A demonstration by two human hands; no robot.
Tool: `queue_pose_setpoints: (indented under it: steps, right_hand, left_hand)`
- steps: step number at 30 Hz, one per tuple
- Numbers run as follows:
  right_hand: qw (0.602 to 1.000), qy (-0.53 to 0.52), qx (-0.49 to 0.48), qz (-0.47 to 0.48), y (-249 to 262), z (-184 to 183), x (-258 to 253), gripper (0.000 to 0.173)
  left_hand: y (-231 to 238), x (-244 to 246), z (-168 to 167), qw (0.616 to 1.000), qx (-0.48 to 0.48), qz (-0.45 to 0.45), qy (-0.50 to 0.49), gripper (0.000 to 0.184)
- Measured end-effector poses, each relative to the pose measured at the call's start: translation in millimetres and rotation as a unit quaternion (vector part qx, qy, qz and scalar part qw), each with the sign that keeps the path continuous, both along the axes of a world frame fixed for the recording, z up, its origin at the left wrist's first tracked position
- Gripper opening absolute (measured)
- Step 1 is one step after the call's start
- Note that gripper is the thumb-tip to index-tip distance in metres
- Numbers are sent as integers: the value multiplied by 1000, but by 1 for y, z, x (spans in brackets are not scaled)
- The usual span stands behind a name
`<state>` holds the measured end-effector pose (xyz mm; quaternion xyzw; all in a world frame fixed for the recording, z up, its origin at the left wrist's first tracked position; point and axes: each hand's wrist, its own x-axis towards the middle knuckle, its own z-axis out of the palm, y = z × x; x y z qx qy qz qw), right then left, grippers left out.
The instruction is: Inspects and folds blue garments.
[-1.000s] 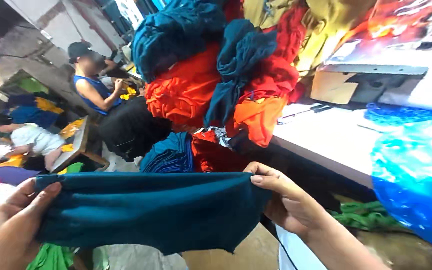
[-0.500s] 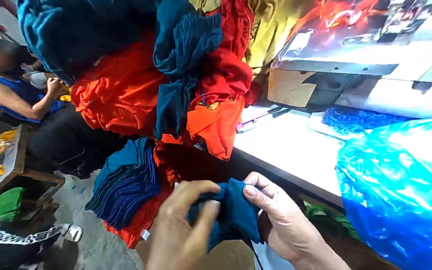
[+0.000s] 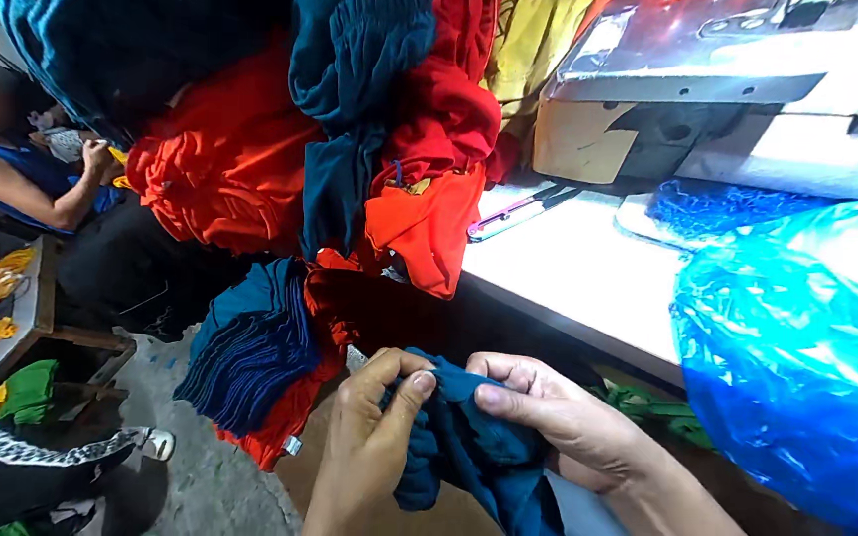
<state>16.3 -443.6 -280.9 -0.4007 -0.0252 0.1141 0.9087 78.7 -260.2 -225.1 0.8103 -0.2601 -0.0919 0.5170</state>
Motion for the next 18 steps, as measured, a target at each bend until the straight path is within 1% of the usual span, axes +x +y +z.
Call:
queue_pose_setpoints:
  steps: [2,3,4,5,6,7,8,9,10,12,15,18]
  right_hand:
    - [1000,0,-4,-9,2,0,-2,22]
    - [1000,-3,-14,-17,4,1,-3,26]
    - [999,-2,-28,-29,7,2,-3,29]
    - [998,8,-42,-42,10,5,-2,31]
    - [997,22,-52,-49,12,8,-1,32]
    - [997,34,-56,-50,13,11,-1,32]
    - [997,39,-55,-46,14,12,-1,32]
    - [997,42,-48,-37,13,12,-1,32]
    - [998,46,-36,-25,12,12,-1,32]
    - [998,66,-8,-5,9,14,-2,34]
    - [997,67,45,16,8,9,-2,32]
    - [997,65,28,-2,10,4,0,24]
  left_hand:
    - [3,-4,-2,999,-19,-27,27,21]
    - [3,-7,-3,999,-11,-41,24,29]
    - [1,-12,-2,999,10,-43,8,40]
    - [-1,-16,-3,999,32,-39,-18,46]
    - [-3,-19,-4,997,51,-33,-50,43]
    - [-3,-21,-5,994,62,-27,-81,35]
    - [-3,-21,-6,993,63,-27,-97,28]
    - [-2,-21,-6,994,54,-30,-93,24]
    - [0,-20,-5,996,33,-40,-68,23]
    - [7,-19,-5,997,-32,-61,20,26]
    - [12,-23,-9,983,-122,-90,107,28]
    - [8,-33,-10,966,-190,-51,167,26]
